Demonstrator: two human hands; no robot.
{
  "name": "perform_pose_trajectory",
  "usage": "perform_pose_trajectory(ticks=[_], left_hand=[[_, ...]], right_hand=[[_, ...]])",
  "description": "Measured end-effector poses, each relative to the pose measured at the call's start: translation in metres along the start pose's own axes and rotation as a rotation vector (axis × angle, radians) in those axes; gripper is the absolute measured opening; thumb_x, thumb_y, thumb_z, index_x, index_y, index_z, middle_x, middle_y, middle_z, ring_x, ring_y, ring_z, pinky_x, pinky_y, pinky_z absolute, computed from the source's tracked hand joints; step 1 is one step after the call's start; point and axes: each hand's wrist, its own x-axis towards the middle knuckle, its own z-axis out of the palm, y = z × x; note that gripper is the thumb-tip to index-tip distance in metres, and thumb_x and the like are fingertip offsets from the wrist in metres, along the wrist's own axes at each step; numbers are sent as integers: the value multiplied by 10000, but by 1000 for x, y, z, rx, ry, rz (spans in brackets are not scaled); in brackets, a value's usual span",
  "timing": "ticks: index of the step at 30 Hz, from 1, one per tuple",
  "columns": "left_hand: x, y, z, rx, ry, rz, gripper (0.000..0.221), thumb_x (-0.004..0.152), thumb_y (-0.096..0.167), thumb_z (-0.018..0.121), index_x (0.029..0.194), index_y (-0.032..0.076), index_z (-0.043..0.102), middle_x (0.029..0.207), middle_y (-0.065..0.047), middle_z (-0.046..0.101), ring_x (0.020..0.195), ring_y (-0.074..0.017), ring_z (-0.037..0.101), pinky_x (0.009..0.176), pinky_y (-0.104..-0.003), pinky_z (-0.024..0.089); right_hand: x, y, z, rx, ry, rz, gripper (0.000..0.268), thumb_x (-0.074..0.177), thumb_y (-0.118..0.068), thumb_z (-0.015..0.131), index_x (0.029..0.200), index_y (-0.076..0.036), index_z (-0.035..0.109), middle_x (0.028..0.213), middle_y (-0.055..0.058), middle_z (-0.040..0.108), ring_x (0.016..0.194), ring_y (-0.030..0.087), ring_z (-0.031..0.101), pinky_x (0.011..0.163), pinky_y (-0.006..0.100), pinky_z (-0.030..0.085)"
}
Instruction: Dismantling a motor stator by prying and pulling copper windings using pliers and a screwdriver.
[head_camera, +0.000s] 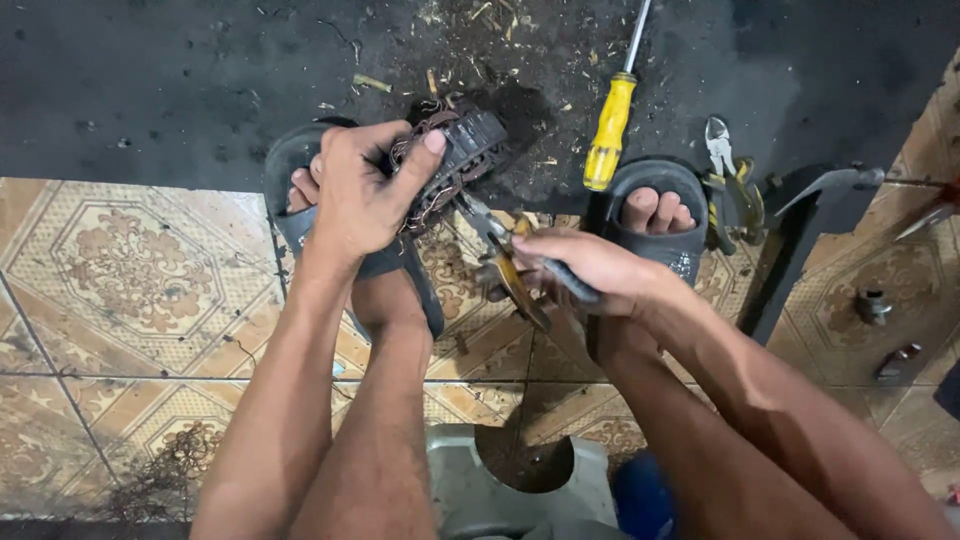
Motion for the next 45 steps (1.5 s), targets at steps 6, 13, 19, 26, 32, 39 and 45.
perform_pose_trajectory(ticks=[6,13,19,26,32,39,45], left_hand=[[0,9,-2,53,-24,36,490,1044,279,710,630,110,508,494,-113,431,498,-183,458,579,-259,400],[2,7,3,39,-20,69,482,1035,279,707,628,110,511,502,-139,410,521,-164,385,569,-288,376],[6,13,0,70,-40,200,575,1119,397,546,681,157,261,630,43,194,609,-113,161,591,-343,139],[6,16,-2,40,-68,199,573,1124,388,552,656,145,329,579,45,219,540,-105,162,573,-349,144],[9,15,-2,88,-40,182,590,1125,439,562,655,123,397,575,36,257,563,-129,228,606,-374,203],[29,24,4,116,-79,52,604,1076,594,469,656,181,338,581,65,321,532,-85,237,557,-304,221],[46,56,4,195,-161,-140,635,1141,477,576,647,156,338,543,23,279,526,-112,236,522,-363,228]], right_hand=[[29,13,-25,-85,-35,1,358,1003,-267,630,706,-142,475,698,-22,367,650,136,407,687,293,381],[8,-16,8,-281,46,37,350,1003,-339,605,735,-128,530,648,-21,428,613,120,412,655,284,348],[22,8,-4,-638,103,-163,276,1063,-322,550,848,-151,584,675,-49,446,595,94,374,549,302,315],[33,-3,16,-603,231,-219,355,1047,-349,570,771,-142,487,610,-29,475,549,91,425,519,305,342],[44,-17,34,-927,301,-320,320,1026,-366,506,810,-131,526,689,87,634,622,261,591,634,423,434],[-1,17,-5,-825,62,-184,367,1054,-391,541,804,-129,480,705,-16,456,668,105,426,624,317,371],[-14,26,-24,-653,167,-61,340,1042,-389,572,833,-126,515,801,-31,414,774,97,369,710,298,349]])
